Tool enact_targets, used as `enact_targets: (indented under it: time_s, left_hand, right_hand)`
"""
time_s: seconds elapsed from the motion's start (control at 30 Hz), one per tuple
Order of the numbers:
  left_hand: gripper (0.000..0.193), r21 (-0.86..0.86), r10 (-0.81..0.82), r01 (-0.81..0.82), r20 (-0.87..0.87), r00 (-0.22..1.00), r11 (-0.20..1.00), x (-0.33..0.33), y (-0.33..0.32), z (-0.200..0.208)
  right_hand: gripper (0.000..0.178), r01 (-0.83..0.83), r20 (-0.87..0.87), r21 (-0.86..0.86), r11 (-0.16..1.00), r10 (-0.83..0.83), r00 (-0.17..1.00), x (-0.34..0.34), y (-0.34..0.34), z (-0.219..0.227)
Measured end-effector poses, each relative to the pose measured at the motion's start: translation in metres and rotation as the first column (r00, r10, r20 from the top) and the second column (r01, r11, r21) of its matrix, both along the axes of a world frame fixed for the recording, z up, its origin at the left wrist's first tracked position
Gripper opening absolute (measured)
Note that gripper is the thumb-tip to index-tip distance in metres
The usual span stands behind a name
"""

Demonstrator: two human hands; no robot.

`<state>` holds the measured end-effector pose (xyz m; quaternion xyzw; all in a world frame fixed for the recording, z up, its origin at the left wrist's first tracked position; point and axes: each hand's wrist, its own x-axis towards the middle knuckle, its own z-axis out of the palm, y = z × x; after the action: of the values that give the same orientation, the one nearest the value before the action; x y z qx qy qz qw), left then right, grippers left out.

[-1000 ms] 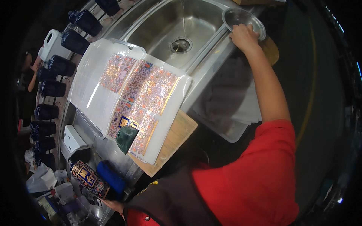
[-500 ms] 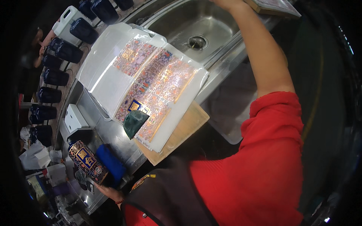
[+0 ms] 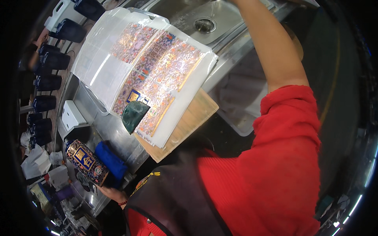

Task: The person applies a decorative sticker to a blue ceramic bottle, smooths it with fingers, and uses a green plastic scraper to press the sticker firmly onto the curved surface. The person rotates the bottle to align and smooth the sticker, then continues scraping to remove air bubbles.

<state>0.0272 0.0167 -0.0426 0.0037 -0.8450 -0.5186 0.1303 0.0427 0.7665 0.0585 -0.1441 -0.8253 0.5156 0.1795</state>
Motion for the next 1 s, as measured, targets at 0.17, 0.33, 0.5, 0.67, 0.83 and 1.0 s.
enact_targets:
  time_s: [0.17, 0.33, 0.5, 0.67, 0.83, 1.0]
  left_hand:
    - [0.064, 0.083, 0.120, -0.119, -0.004, 0.993, 0.989, -0.001, -0.005, -0.010]
    - [0.064, -0.083, 0.098, -0.102, -0.042, 0.994, 0.991, -0.002, -0.012, -0.011]
    - [0.066, 0.037, 0.060, -0.061, 0.007, 0.998, 0.997, 0.000, -0.008, -0.008]
    - [0.068, -0.021, 0.085, -0.085, 0.006, 0.996, 0.996, 0.001, -0.004, -0.003]
    - [0.070, 0.003, 0.085, -0.085, 0.011, 0.996, 0.996, 0.003, 0.000, -0.002]
    - [0.070, -0.115, 0.044, -0.046, -0.019, 0.999, 0.992, 0.003, -0.002, -0.001]
  right_hand:
    - [0.042, 0.005, -0.228, -0.555, 0.832, -0.159, 0.961, -0.010, 0.036, -0.021]
    - [0.033, 0.035, -0.307, -0.322, 0.946, -0.139, 0.942, 0.017, 0.041, -0.017]
    - [0.033, 0.057, 0.239, 0.629, 0.775, -0.263, 0.935, 0.044, 0.029, -0.001]
    - [0.038, -0.027, 0.135, 0.934, 0.357, -0.279, 0.951, 0.045, 0.029, 0.014]
    - [0.048, 0.151, -0.017, 0.219, 0.964, -0.151, 0.988, 0.044, 0.042, 0.020]
    - [0.052, 0.059, -0.367, -0.380, 0.923, -0.209, 0.907, 0.060, 0.052, 0.010]
